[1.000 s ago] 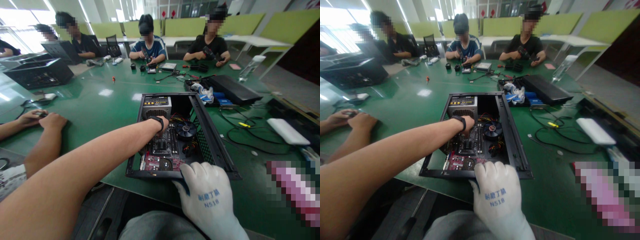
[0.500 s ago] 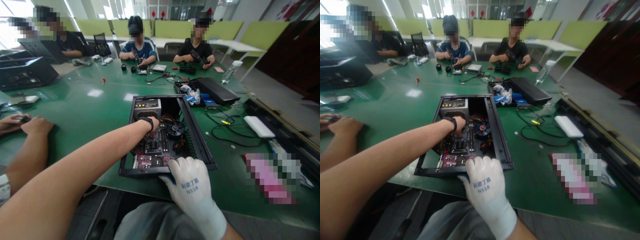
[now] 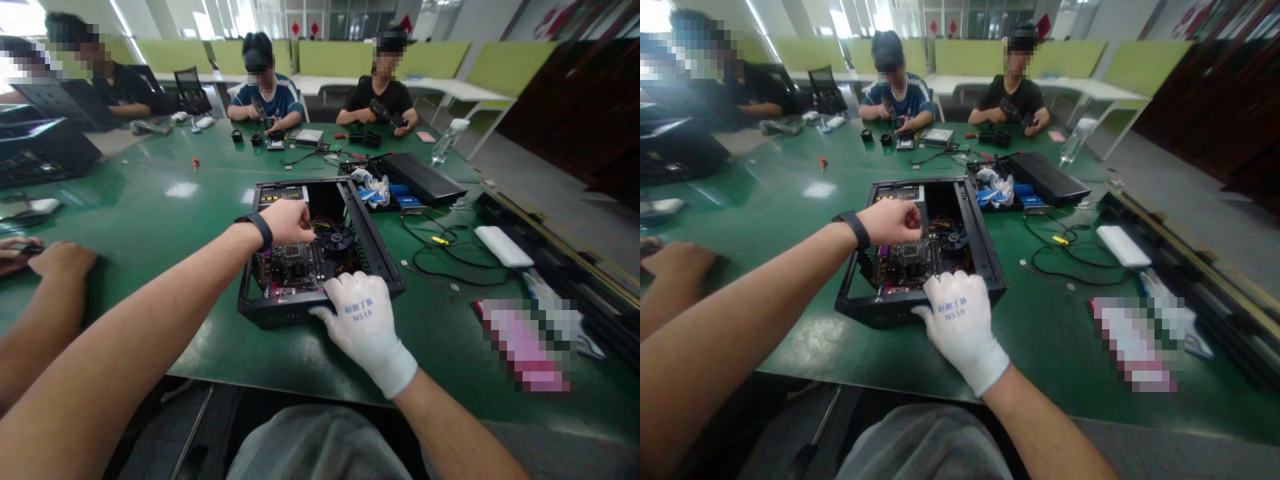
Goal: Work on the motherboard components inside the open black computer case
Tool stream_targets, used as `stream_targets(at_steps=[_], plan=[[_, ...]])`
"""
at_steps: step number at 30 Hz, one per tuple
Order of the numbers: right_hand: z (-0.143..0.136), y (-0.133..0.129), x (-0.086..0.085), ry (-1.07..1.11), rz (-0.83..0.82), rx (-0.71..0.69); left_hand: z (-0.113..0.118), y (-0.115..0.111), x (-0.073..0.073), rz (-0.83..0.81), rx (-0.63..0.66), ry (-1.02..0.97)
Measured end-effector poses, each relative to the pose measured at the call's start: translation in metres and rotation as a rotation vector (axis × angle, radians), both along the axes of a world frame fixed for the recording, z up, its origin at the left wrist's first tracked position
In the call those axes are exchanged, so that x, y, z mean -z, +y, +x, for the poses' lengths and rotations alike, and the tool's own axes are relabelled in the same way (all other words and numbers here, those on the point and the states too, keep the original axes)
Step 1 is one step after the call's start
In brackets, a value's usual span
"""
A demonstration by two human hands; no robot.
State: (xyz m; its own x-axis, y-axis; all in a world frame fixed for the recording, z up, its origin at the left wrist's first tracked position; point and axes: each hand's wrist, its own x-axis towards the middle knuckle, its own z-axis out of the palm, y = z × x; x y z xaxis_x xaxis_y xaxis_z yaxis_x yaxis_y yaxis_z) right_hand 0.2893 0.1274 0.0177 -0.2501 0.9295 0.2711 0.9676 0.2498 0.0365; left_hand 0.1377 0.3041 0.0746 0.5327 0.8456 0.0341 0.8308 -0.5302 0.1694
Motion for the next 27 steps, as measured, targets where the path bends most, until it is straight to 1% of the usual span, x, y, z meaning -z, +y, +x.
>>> stream_targets(at_steps=[2,4,7,9,12,15,18,21,24,27], plan=[[0.002,0.028,0.000,-0.039,0.013,0.007,-0.007,-0.002,-0.016,0.043,-0.049,-0.106],[0.003,0.060,0.001,-0.047,0.026,0.020,-0.014,-0.005,-0.029,0.075,-0.086,-0.174],[0.004,0.112,0.001,-0.051,0.032,0.034,-0.025,-0.011,-0.039,0.099,-0.104,-0.225],[0.004,0.147,-0.001,-0.055,0.032,0.047,-0.032,-0.015,-0.041,0.103,-0.108,-0.251],[0.003,0.193,-0.006,-0.064,0.029,0.074,-0.041,-0.021,-0.037,0.098,-0.109,-0.277],[0.001,0.226,-0.011,-0.076,0.017,0.110,-0.050,-0.027,-0.030,0.086,-0.114,-0.303],[-0.001,0.243,-0.014,-0.085,-0.005,0.124,-0.059,-0.032,-0.024,0.077,-0.138,-0.332],[-0.001,0.244,-0.017,-0.093,-0.031,0.108,-0.067,-0.038,-0.021,0.057,-0.177,-0.328],[-0.002,0.235,-0.019,-0.101,-0.048,0.089,-0.073,-0.042,-0.023,0.061,-0.200,-0.315],[-0.004,0.216,-0.017,-0.104,-0.042,0.081,-0.075,-0.043,-0.030,0.099,-0.194,-0.323]])
